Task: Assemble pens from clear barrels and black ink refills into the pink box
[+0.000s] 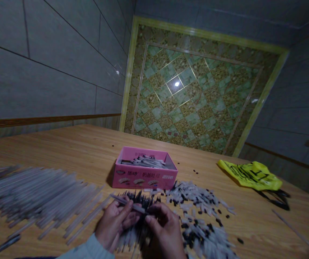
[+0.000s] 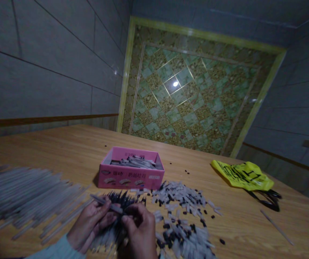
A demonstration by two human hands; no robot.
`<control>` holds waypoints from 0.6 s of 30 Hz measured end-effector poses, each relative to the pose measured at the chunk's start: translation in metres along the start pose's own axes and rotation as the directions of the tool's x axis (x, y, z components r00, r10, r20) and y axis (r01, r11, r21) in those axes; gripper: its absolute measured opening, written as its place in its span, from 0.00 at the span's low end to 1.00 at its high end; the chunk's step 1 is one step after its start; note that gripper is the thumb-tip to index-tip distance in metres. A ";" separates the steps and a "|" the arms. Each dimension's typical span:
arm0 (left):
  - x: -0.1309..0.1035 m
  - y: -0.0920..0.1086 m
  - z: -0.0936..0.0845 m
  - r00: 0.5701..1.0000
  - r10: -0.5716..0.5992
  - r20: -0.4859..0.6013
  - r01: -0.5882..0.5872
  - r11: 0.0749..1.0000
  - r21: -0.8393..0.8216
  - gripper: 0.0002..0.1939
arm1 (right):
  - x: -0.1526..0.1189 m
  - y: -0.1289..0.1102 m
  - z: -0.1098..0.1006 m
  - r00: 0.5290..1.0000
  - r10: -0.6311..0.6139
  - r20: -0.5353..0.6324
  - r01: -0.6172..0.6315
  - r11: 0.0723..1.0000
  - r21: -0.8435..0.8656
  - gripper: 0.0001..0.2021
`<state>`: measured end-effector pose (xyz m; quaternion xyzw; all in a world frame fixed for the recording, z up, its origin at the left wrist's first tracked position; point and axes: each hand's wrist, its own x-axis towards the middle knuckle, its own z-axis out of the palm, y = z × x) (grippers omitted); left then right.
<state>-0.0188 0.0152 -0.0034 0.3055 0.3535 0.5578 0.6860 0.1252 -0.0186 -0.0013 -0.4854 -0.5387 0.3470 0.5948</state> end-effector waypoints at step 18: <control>-0.004 0.006 0.001 0.988 0.061 0.146 -0.072 0.995 0.074 0.18 | -0.005 0.007 0.002 0.992 0.095 0.088 -0.094 0.995 -0.009 0.22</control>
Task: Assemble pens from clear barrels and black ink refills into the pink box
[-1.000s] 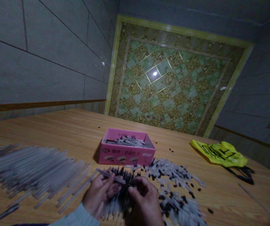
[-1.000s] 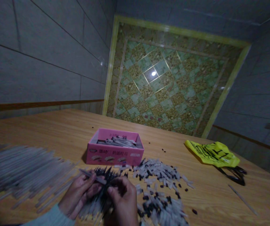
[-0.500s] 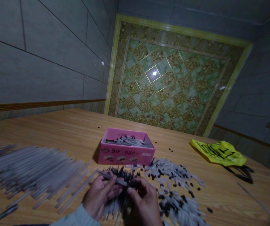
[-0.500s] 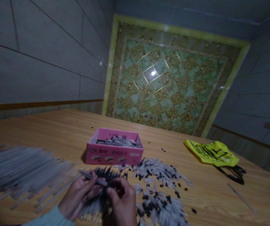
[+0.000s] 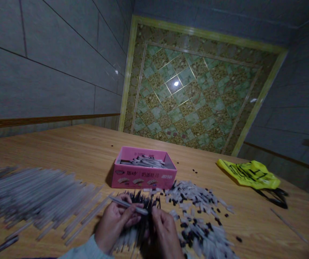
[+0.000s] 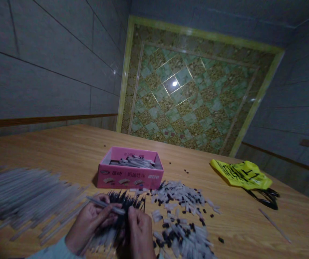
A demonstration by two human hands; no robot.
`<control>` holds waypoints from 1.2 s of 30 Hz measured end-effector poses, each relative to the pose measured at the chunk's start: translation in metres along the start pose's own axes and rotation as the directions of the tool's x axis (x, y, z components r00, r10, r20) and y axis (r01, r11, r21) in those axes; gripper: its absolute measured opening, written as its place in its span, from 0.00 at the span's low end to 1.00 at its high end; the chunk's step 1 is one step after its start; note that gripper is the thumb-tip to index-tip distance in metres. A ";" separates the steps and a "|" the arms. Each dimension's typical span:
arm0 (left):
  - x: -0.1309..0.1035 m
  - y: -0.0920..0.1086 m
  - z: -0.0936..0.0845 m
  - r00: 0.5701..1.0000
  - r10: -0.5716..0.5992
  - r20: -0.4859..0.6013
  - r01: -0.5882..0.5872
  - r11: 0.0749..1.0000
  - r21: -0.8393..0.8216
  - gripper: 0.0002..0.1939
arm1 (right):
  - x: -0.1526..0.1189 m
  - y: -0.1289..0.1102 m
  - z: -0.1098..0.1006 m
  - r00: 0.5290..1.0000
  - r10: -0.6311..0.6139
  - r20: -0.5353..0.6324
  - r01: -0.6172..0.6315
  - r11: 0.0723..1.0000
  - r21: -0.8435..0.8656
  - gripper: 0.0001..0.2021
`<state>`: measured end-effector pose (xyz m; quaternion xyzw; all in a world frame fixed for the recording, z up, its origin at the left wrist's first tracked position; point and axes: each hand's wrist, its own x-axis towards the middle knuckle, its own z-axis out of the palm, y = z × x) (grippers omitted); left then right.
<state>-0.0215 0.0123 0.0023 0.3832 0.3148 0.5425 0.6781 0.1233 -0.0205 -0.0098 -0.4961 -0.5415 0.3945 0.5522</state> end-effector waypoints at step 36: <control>0.001 -0.001 -0.005 1.000 -0.025 -0.006 0.025 0.999 0.029 0.18 | 0.006 0.001 -0.011 0.991 -0.126 0.044 0.133 0.939 -0.318 0.20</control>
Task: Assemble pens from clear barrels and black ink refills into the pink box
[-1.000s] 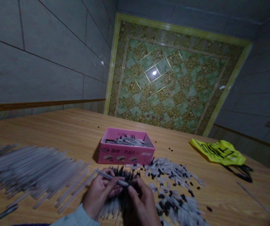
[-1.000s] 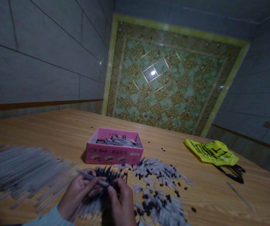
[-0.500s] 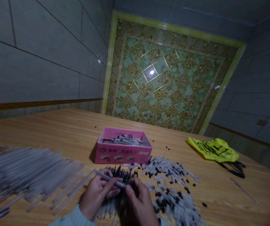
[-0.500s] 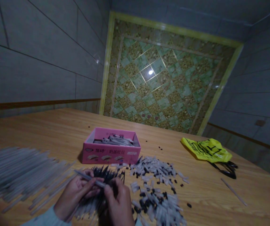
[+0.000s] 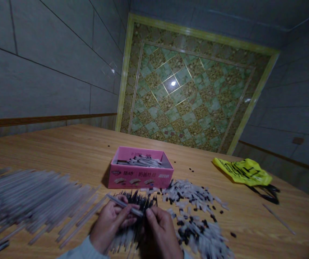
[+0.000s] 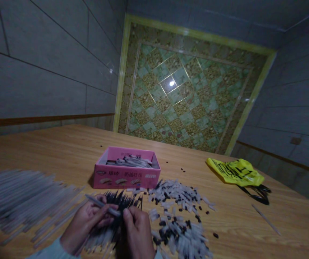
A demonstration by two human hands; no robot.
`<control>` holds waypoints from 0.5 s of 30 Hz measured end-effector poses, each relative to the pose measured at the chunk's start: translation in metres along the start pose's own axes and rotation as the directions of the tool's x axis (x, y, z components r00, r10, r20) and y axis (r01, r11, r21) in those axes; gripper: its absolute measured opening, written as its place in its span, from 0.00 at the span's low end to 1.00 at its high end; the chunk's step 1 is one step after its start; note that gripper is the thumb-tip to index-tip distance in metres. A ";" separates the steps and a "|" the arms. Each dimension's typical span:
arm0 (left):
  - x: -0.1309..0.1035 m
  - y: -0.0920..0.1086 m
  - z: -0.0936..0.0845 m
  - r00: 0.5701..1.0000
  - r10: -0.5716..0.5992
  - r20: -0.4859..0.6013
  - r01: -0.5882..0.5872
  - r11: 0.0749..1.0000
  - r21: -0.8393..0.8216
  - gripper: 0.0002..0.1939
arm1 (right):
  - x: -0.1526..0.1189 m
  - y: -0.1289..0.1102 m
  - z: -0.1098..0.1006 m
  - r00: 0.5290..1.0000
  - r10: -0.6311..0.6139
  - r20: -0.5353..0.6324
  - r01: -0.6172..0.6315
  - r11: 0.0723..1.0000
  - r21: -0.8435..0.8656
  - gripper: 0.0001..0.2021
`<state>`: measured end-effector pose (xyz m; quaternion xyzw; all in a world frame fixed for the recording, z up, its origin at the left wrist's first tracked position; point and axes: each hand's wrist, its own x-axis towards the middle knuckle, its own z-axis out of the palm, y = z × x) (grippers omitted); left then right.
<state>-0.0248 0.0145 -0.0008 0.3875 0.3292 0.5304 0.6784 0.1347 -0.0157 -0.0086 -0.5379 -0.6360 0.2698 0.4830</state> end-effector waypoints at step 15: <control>0.004 -0.004 -0.004 0.992 0.118 -0.035 -0.103 0.950 0.294 0.23 | 0.024 0.022 -0.076 0.994 0.086 0.061 -0.002 0.590 -0.808 0.09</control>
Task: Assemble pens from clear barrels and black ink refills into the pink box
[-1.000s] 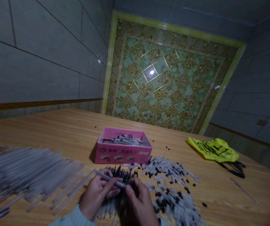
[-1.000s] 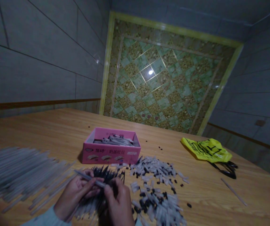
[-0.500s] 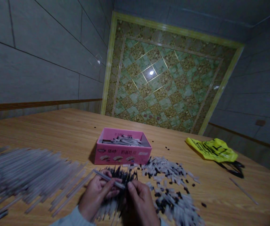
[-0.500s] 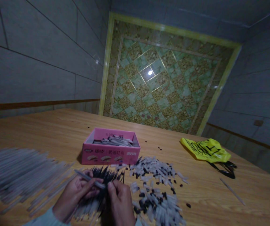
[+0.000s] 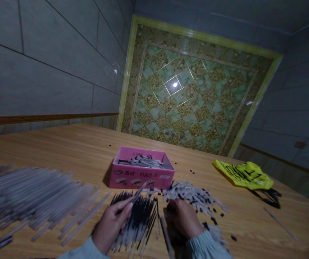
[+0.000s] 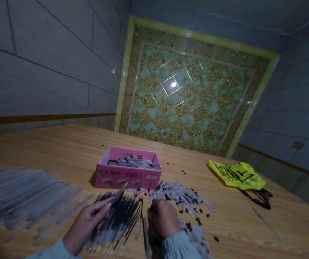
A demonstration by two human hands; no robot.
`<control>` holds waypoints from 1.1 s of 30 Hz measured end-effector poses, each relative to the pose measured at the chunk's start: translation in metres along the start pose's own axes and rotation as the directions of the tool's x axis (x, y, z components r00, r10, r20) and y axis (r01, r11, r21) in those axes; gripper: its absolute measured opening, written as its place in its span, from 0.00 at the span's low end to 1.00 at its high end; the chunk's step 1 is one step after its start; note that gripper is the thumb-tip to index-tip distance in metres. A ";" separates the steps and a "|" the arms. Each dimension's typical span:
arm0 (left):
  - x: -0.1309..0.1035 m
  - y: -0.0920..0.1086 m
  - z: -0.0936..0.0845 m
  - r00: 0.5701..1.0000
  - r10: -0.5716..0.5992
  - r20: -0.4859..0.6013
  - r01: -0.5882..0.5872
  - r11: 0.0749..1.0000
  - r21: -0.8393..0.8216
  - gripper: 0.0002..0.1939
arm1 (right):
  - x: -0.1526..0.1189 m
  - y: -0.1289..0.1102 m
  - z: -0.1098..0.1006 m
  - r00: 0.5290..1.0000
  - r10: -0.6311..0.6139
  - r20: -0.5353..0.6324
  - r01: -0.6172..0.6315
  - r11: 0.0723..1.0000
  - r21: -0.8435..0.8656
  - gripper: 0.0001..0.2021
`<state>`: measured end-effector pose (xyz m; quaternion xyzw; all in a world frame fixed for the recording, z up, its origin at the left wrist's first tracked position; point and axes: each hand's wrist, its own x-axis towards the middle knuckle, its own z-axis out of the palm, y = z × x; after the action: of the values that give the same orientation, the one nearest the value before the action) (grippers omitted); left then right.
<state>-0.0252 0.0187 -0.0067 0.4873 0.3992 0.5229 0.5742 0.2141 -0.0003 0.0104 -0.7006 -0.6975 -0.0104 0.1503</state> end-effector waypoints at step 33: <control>0.004 -0.006 -0.009 0.969 0.158 0.190 -0.226 0.879 0.419 0.17 | 0.005 -0.044 -0.002 0.990 0.095 -0.105 0.082 0.222 0.971 0.16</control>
<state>-0.0325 0.0240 -0.0139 0.6788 0.4119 0.4362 0.4234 0.1716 0.0030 0.0220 -0.4540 -0.5358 0.3776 0.6035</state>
